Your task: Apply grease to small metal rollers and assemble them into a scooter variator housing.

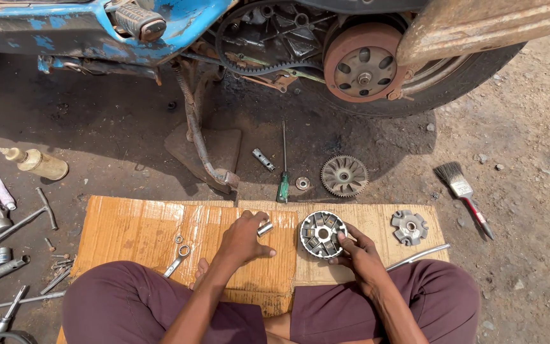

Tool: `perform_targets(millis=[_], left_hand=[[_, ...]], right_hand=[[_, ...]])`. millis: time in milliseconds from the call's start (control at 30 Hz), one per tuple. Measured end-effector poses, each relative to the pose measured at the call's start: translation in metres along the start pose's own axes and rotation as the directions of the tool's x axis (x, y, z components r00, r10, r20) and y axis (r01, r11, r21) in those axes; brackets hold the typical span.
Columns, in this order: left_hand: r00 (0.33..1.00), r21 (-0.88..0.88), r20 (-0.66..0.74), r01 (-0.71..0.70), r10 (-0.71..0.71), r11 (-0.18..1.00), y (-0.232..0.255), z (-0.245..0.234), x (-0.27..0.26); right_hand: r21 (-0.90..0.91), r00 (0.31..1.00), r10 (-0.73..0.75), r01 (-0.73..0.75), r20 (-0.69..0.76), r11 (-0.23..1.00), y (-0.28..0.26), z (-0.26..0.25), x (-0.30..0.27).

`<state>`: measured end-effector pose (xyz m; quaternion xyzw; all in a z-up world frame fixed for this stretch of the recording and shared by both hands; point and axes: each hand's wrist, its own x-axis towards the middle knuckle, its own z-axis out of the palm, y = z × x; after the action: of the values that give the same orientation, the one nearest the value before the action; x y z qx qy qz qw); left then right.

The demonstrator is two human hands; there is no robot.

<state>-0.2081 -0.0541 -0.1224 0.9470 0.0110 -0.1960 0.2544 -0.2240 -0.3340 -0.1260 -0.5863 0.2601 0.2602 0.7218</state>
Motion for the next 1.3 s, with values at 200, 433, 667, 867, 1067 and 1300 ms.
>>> perform_targets(millis=[200, 433, 667, 867, 1067, 1300], left_hand=[[0.998, -0.032, -0.049, 0.049, -0.051, 0.998, -0.028, 0.039, 0.018], [0.908, -0.194, -0.316, 0.221, -0.275, 0.956, 0.011, 0.016, -0.018], [0.977, -0.83, 0.186, 0.098, -0.107, -0.549, 0.038, 0.058, 0.022], [0.994, -0.623, 0.1, 0.099, 0.046, -0.776, 0.052, 0.034, 0.007], [0.976, -0.529, 0.211, 0.075, -0.046, -0.845, 0.016, 0.067, 0.011], [0.836, -0.841, 0.408, 0.187, -0.367, -0.508, -0.056, 0.094, 0.018]], right_hand=[[0.091, 0.998, -0.058, 0.055, 0.034, 0.994, 0.026, -0.018, 0.033], [0.316, 0.99, 0.1, -0.127, 0.099, 0.94, -0.015, 0.055, -0.022], [-0.157, 0.834, -0.552, 0.547, 0.017, 0.822, 0.008, 0.112, -0.032], [-0.607, 0.355, -0.88, 0.789, 0.317, 0.099, 0.019, 0.119, -0.037], [0.012, 0.768, -0.621, 0.63, -0.155, 0.776, -0.023, 0.117, -0.033], [-0.025, 0.959, -0.23, 0.229, -0.163, 0.973, -0.024, 0.1, 0.003]])
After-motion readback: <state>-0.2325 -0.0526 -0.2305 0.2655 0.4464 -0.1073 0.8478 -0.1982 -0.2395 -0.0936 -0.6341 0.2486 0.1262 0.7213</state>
